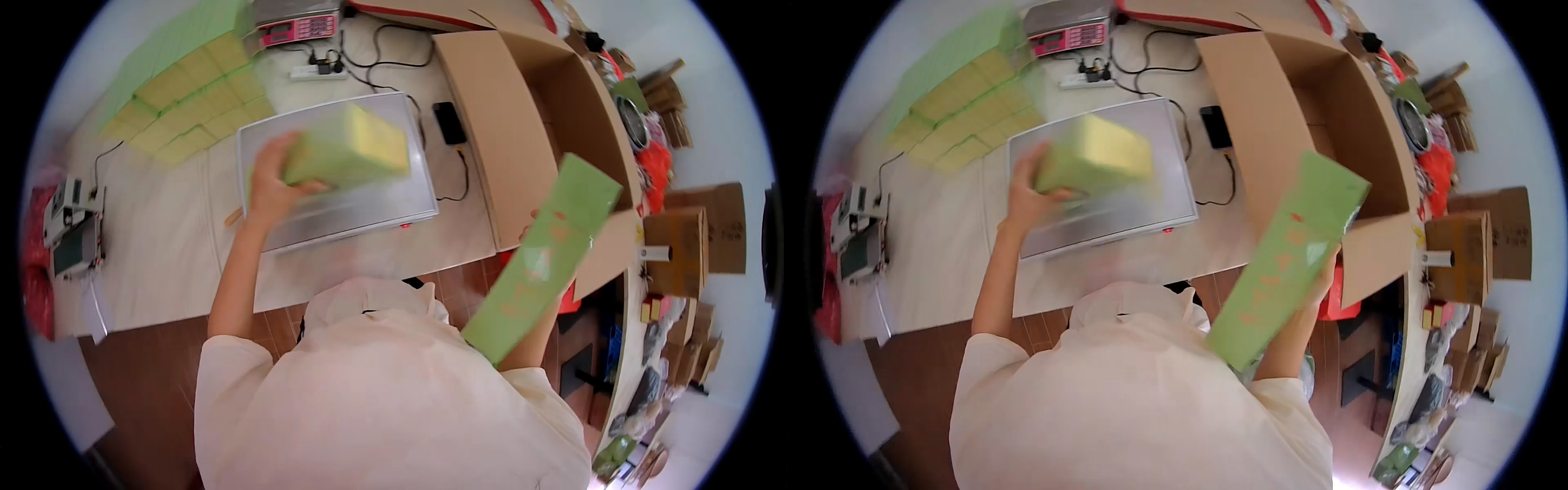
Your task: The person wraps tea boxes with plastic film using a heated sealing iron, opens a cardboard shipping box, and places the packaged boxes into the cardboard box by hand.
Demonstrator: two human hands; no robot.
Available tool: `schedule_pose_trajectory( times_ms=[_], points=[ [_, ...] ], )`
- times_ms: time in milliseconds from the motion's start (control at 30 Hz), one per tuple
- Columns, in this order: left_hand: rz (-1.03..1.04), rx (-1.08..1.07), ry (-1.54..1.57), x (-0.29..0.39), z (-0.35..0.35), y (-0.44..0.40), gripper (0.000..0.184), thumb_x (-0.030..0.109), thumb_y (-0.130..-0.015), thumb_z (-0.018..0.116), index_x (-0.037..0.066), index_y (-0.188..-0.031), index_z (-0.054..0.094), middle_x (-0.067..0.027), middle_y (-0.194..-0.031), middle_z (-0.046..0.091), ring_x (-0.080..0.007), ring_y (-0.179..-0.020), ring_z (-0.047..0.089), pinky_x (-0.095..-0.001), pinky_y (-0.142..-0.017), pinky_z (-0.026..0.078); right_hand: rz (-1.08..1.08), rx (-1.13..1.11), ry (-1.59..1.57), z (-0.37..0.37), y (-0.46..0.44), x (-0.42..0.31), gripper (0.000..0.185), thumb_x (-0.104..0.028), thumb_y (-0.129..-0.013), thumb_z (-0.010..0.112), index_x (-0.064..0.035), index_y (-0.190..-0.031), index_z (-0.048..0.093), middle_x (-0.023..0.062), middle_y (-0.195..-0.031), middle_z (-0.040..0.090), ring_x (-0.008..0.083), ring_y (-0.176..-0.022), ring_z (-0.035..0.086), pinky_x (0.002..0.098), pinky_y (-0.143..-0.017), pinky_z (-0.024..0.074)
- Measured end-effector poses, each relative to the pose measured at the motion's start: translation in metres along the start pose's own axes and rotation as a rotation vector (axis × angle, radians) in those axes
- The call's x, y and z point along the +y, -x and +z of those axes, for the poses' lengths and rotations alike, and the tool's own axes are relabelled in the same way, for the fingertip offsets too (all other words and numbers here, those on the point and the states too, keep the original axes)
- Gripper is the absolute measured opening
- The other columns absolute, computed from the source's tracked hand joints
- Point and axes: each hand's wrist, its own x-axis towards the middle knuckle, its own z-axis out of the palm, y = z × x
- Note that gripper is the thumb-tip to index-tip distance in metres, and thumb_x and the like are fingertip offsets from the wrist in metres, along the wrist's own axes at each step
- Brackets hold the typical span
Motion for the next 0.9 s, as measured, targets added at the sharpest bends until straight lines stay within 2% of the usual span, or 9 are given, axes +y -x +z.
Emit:
schedule_pose_trajectory(
  times_ms=[33,67,100,167,200,400,667,767,900],
  points=[
    [-0.278,0.119,0.230,-0.003,-0.023,0.011,0.085,0.045,-0.066,0.077,0.011,-0.135,0.040,-0.0055,-0.129,0.050,-0.0258,-0.119,0.046,-0.0385,-0.101,0.038,-0.225,0.320,0.130,0.011,0.002,0.015,0.061,-0.046,-0.093,0.046,-0.0036,-0.137,0.036,0.0157,-0.130,0.048,0.0308,-0.114,0.050,0.0418,-0.097,0.0427],
    [-0.548,0.253,0.461,-0.002,-0.045,0.022,0.084,0.051,-0.073,0.071,0.009,-0.137,0.037,-0.0044,-0.132,0.047,-0.0244,-0.120,0.045,-0.0385,-0.102,0.037,-0.102,0.519,0.162,0.000,0.001,0.020,0.060,-0.042,-0.093,0.048,-0.0038,-0.138,0.037,0.0164,-0.136,0.045,0.0288,-0.117,0.050,0.0411,-0.097,0.0434],
    [-0.563,0.288,0.432,-0.003,-0.058,0.031,0.084,0.051,-0.073,0.071,0.009,-0.137,0.037,-0.0044,-0.132,0.047,-0.0244,-0.120,0.045,-0.0385,-0.102,0.037,-0.026,0.483,0.205,-0.004,-0.007,0.028,0.055,-0.034,-0.094,0.049,-0.0034,-0.138,0.038,0.0125,-0.135,0.046,0.0239,-0.119,0.048,0.0369,-0.099,0.0404],
    [-0.609,0.528,1.140,-0.002,-0.083,0.054,0.078,0.066,-0.083,0.048,0.012,-0.139,0.034,-0.0035,-0.136,0.042,-0.0206,-0.126,0.041,-0.0392,-0.102,0.039,0.084,0.241,0.665,0.000,-0.047,0.041,0.055,-0.030,-0.094,0.051,-0.0017,-0.138,0.037,0.0104,-0.136,0.045,0.0207,-0.123,0.044,0.0335,-0.102,0.0356],
    [-0.673,0.669,1.171,0.009,-0.089,0.061,0.081,0.073,-0.082,0.036,0.015,-0.138,0.035,-0.0016,-0.134,0.043,-0.0193,-0.122,0.043,-0.0378,-0.100,0.040,0.159,0.187,0.769,0.014,-0.068,0.054,0.057,-0.027,-0.093,0.054,-0.0009,-0.140,0.035,0.0094,-0.136,0.044,0.0198,-0.125,0.041,0.0323,-0.103,0.0317],
    [-0.596,0.956,1.271,0.003,-0.105,0.137,0.079,0.072,-0.082,0.038,0.015,-0.138,0.035,-0.0010,-0.132,0.044,-0.0189,-0.118,0.045,-0.0366,-0.097,0.043,0.479,-0.540,1.374,0.057,-0.183,0.117,0.060,-0.037,-0.091,0.057,-0.0144,-0.142,0.035,0.0131,-0.140,0.041,0.0243,-0.129,0.038,0.0357,-0.104,0.0312],
    [-0.719,1.242,1.131,0.037,-0.097,0.182,0.081,0.072,-0.082,0.039,0.014,-0.139,0.033,-0.0030,-0.136,0.041,-0.0202,-0.123,0.042,-0.0388,-0.100,0.041,0.754,-0.795,1.241,0.058,-0.240,0.160,0.061,-0.040,-0.090,0.057,-0.0169,-0.142,0.037,0.0107,-0.138,0.046,0.0261,-0.123,0.045,0.0353,-0.103,0.0336],
    [-0.818,1.290,1.059,0.045,-0.090,0.187,0.082,0.069,-0.085,0.038,0.016,-0.145,0.022,-0.0061,-0.142,0.034,-0.0236,-0.128,0.036,-0.0422,-0.103,0.038,0.745,-0.757,1.365,0.052,-0.237,0.170,0.060,-0.037,-0.088,0.058,-0.0139,-0.140,0.039,0.0137,-0.134,0.049,0.0288,-0.123,0.046,0.0344,-0.103,0.0348],
    [-1.012,1.321,0.927,0.041,-0.082,0.217,0.081,0.066,-0.086,0.042,0.010,-0.141,0.024,-0.0076,-0.133,0.044,-0.0255,-0.121,0.044,-0.0420,-0.099,0.042,0.046,-0.900,1.828,0.054,-0.186,0.162,0.084,-0.040,-0.070,0.074,-0.0164,-0.142,0.036,0.0231,-0.138,0.037,0.0409,-0.129,0.034,0.0489,-0.106,0.0275]
  ],
)
